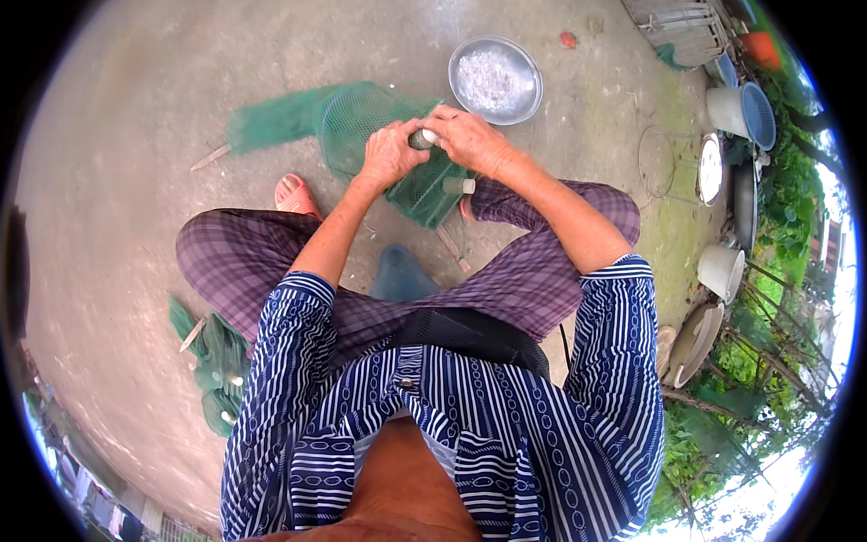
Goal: The person mends a series of green mesh fishing traps by hand, using a needle and thread to weave through the net edges and secure the structure.
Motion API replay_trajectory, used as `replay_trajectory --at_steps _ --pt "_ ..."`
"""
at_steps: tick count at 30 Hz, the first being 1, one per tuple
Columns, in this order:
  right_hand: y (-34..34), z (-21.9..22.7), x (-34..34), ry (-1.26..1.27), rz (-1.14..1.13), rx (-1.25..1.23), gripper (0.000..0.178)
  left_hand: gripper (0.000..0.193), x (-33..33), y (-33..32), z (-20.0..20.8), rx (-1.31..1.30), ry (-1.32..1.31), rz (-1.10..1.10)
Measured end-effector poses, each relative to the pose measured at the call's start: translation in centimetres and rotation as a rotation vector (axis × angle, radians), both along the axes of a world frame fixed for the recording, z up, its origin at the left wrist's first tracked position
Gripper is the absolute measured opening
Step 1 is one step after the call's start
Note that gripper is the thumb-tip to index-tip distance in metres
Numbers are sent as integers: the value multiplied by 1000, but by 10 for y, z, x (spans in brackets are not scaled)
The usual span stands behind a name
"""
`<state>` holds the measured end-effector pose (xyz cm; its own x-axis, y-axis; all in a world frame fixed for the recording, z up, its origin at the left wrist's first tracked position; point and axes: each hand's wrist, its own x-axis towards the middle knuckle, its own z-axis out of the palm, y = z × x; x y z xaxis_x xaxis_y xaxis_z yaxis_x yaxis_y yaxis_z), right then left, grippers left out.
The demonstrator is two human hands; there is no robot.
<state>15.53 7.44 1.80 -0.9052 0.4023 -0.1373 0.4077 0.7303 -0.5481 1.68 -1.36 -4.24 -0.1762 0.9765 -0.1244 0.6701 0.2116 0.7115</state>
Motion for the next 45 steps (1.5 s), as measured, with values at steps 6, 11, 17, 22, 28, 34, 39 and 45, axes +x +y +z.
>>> replay_trajectory --at_steps 6,11,17,22,28,34,39,45 --pt "-5 6 0 24 8 49 33 38 1 0 0 49 -25 -19" --pt "-3 6 2 2 20 60 33 37 0 -1 -3 72 -49 -5" --pt "-3 2 3 92 95 86 26 41 -6 -2 0 31 -121 -59" --pt "-4 13 0 157 261 237 23 48 -14 0 -1 -2 -191 -133" --pt "-6 2 5 86 127 186 21 49 -11 1 -3 -30 -216 -144" --pt "0 -58 19 -292 -94 396 39 45 3 -1 4 -9 -24 -125" --pt "-5 -9 -4 -354 -628 -785 48 42 1 -5 3 -69 29 -64" --pt "-21 -4 -3 -15 -165 92 37 42 -3 -3 -6 5 -31 -74"
